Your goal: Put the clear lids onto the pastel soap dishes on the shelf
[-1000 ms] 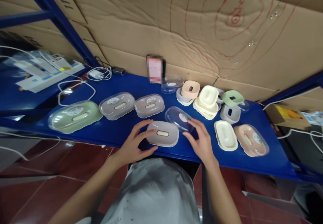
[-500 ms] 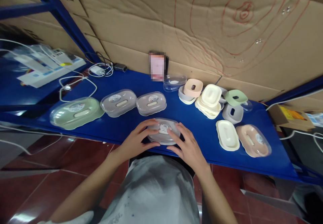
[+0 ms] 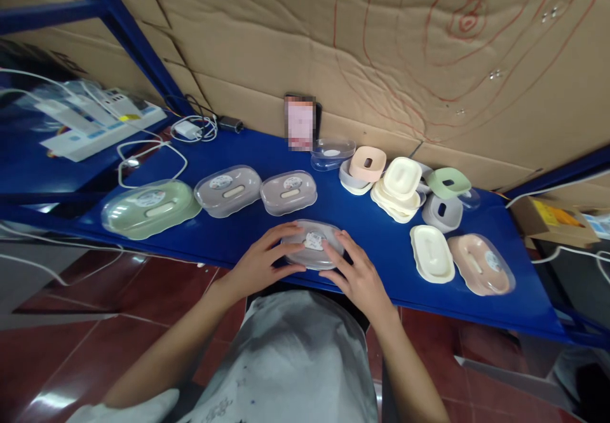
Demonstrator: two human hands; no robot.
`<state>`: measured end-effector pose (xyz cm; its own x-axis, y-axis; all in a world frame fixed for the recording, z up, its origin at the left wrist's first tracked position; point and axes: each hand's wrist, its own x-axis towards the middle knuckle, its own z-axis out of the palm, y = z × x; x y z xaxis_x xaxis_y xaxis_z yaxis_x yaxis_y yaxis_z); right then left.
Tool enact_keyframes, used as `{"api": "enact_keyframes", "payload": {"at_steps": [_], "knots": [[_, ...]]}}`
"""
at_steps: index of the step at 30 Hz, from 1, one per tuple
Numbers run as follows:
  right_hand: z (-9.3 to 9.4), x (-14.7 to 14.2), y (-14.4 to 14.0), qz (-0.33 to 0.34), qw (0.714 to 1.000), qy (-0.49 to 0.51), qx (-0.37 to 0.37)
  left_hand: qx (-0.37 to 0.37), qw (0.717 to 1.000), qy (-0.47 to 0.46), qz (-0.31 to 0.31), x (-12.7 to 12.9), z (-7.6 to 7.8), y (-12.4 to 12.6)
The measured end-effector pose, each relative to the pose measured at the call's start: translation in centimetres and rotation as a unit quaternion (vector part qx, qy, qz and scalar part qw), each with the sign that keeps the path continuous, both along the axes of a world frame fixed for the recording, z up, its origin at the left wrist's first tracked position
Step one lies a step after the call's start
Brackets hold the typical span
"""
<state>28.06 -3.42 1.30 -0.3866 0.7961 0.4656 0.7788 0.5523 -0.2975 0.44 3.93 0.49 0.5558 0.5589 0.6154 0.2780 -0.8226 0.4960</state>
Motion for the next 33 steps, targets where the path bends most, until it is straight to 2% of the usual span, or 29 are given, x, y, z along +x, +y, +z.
{"api": "enact_keyframes", "payload": {"at_steps": [4, 8, 16, 26, 30, 33], "knots": [[-0.1, 0.0, -0.2, -0.024, 1.000, 0.006, -0.007, -0.027, 0.999, 0.003, -0.021, 0.1, 0.4, 0.0], [-0.1, -0.1, -0.2, -0.029, 0.999, -0.018, -0.006, -0.017, 1.000, 0.009, -0.025, -0.1, 0.5, -0.1], [0.1, -0.2, 0.5, -0.013, 0.998, -0.059, -0.025, -0.020, 0.998, 0.048, 0.033, -0.8, -0.1, -0.1], [-0.1, 0.1, 0.9, 0.005, 0.999, -0.034, -0.027, 0.019, 0.998, 0.025, 0.046, -0.6, -0.6, 0.0], [-0.3, -0.4, 0.9, 0.000, 0.999, -0.047, -0.021, 0.033, 0.996, 0.048, 0.060, -0.7, -0.2, -0.1], [0.2, -0.2, 0.6, -0.021, 0.997, -0.070, -0.006, 0.059, 0.988, 0.104, 0.095, -1.0, 0.6, -0.4]]}}
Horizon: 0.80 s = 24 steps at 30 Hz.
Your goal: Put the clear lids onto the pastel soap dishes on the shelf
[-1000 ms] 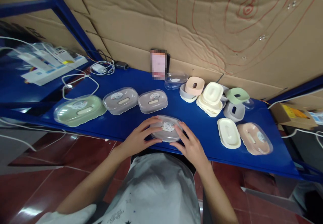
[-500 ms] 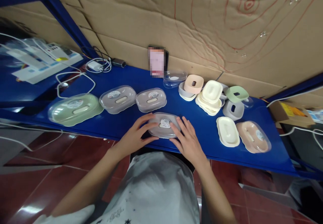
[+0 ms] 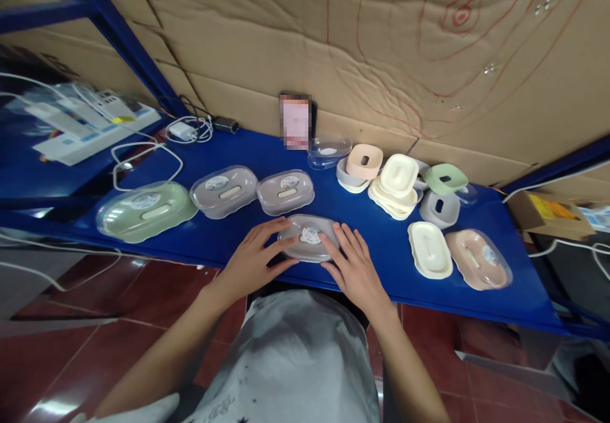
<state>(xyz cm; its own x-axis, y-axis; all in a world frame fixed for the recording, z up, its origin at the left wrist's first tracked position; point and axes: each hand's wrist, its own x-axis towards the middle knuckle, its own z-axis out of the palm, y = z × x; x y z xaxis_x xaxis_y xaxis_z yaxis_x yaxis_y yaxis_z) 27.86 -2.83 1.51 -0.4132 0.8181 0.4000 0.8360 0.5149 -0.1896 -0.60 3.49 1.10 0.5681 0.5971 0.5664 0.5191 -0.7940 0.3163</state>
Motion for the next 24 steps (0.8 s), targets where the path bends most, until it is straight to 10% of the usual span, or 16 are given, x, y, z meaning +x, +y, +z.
{"api": "enact_keyframes", "payload": {"at_steps": [10, 16, 21, 24], "knots": [[-0.3, 10.4, -5.7, -0.427, 0.899, -0.062, 0.076, 0.065, 0.972, 0.049, 0.222, -0.1, 0.2, 2.1], [-1.9, 9.5, -7.0, -0.287, 0.958, -0.024, -0.004, 0.049, 0.968, 0.048, 0.243, 1.5, 0.8, 1.7], [0.9, 5.7, -3.8, -0.080, 0.990, 0.027, -0.115, 0.024, 0.997, 0.076, 0.002, 3.4, 0.9, -1.0], [2.5, 6.5, 0.0, -0.075, 0.991, 0.070, -0.086, 0.004, 0.993, 0.099, -0.064, 3.7, 0.6, -1.2]]}}
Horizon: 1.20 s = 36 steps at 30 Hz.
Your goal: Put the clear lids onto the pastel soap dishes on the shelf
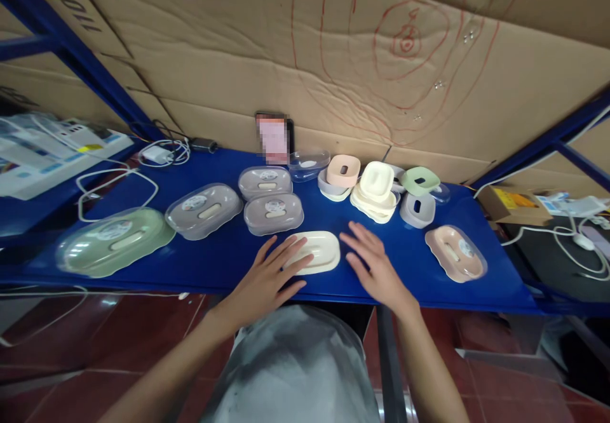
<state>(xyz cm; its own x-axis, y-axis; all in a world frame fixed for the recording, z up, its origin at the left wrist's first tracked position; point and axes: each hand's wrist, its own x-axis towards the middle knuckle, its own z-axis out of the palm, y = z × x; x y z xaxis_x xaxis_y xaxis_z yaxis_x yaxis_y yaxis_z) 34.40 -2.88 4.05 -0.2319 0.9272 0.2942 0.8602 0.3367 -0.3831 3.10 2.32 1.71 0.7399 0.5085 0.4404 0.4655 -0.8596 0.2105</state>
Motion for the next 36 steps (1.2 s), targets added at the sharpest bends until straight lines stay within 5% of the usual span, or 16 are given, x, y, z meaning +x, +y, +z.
{"api": "enact_keyframes", "payload": {"at_steps": [6, 11, 18, 22, 27, 31, 36], "knots": [[0.9, 6.6, 7.4, -0.132, 0.981, -0.092, 0.110, -0.069, 0.997, -0.028, 0.009, -0.9, -0.4, 1.0], [-0.2, 8.3, 9.1, -0.157, 0.974, -0.109, 0.117, -0.083, 0.996, -0.037, 0.005, -0.9, -0.4, 0.8], [1.8, 5.0, 8.7, -0.126, 0.968, -0.142, 0.163, -0.093, 0.995, -0.033, 0.008, -0.7, -0.5, 0.7], [3.7, 1.3, 12.5, -0.078, 0.972, -0.165, 0.148, -0.093, 0.995, -0.030, 0.013, -0.8, -0.5, 0.6], [3.5, -1.1, 18.0, -0.118, 0.976, -0.167, 0.075, -0.078, 0.995, -0.055, 0.003, -1.2, -0.2, 0.5], [3.3, -0.7, 15.7, -0.107, 0.985, -0.070, 0.112, -0.083, 0.994, -0.066, -0.027, -1.3, -0.2, 0.5], [2.8, -0.7, 5.7, -0.011, 0.990, 0.068, 0.127, -0.079, 0.993, -0.090, -0.017, -1.4, -0.6, 0.2]]}}
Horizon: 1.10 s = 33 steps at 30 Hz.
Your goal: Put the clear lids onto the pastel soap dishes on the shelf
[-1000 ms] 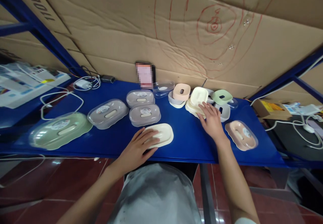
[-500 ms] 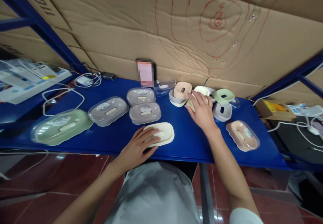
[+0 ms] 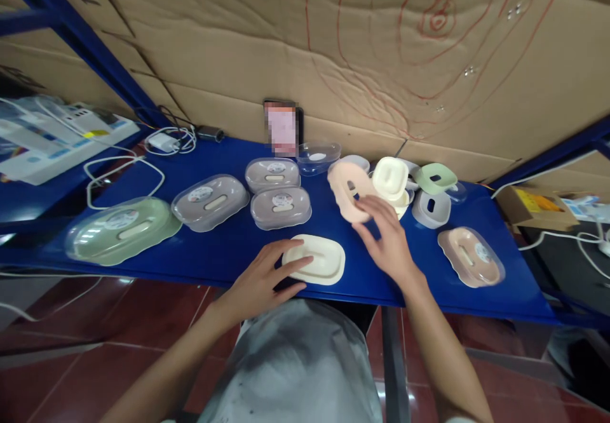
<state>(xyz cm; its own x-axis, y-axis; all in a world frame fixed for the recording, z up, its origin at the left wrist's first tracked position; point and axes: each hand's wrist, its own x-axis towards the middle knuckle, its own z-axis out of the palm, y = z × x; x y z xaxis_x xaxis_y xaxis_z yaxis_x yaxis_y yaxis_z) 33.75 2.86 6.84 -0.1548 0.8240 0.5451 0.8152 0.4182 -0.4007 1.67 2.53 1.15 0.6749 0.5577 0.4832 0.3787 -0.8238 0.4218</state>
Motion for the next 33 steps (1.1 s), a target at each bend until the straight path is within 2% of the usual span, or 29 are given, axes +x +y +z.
{"api": "enact_keyframes", "payload": {"at_steps": [3, 7, 10, 14, 18, 23, 28, 33], "knots": [[-1.5, -1.0, -4.8, 0.050, 0.996, 0.049, -0.058, -0.003, 1.000, -0.020, 0.024, -0.1, -0.2, -0.1], [-3.4, -2.7, -7.2, 0.127, 0.983, 0.075, -0.109, 0.010, 0.999, -0.033, 0.029, -0.1, -0.5, 0.2], [-3.9, -3.6, -7.0, 0.156, 0.980, 0.077, -0.097, 0.011, 1.000, -0.018, 0.012, 0.1, -0.5, 0.5], [-4.3, -4.1, -6.2, 0.137, 0.987, 0.051, -0.063, 0.015, 1.000, -0.014, 0.011, 0.1, -0.6, 0.6], [-4.9, -3.9, -6.3, 0.130, 0.990, 0.006, -0.044, 0.037, 0.998, -0.025, 0.041, 0.0, -0.6, 0.3], [-5.2, -4.0, -6.7, 0.133, 0.990, -0.003, -0.043, 0.099, 0.991, 0.015, 0.084, 0.3, -0.2, -0.2], [-5.0, -4.6, -6.5, 0.120, 0.990, -0.065, -0.033, 0.086, 0.996, 0.023, 0.034, 0.5, -0.1, 0.1], [-5.2, -5.1, -6.8, 0.120, 0.989, -0.089, -0.018, 0.050, 0.999, 0.020, 0.011, 0.6, 0.0, 0.4]]}}
